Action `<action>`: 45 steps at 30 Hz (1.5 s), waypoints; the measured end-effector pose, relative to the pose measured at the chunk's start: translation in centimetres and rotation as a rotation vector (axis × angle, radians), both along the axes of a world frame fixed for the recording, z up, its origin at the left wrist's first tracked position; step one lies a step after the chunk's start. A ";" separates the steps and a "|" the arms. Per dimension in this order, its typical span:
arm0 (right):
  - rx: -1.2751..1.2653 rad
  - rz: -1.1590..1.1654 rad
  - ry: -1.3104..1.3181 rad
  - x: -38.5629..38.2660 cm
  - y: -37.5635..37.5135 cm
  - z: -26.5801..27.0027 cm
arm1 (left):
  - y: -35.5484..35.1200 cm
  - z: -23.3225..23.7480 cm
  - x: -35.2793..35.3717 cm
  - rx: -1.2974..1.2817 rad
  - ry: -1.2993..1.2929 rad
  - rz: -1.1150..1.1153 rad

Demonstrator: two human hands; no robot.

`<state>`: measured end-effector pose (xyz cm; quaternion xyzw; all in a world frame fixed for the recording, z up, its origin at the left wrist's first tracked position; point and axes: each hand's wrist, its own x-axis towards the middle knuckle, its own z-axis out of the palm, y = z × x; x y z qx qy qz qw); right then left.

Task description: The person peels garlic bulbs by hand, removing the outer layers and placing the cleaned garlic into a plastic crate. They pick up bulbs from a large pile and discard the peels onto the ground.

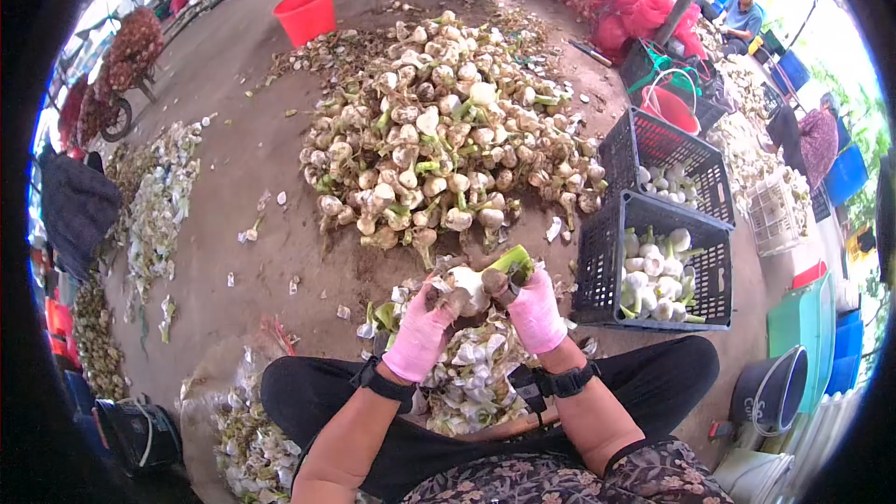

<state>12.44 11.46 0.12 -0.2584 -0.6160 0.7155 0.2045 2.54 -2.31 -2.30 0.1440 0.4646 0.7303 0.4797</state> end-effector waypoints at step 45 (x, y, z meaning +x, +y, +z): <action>0.871 -0.184 -0.392 0.2 5.2 -9.0 | -0.7 -1.5 0.5 -0.002 -0.199 -0.142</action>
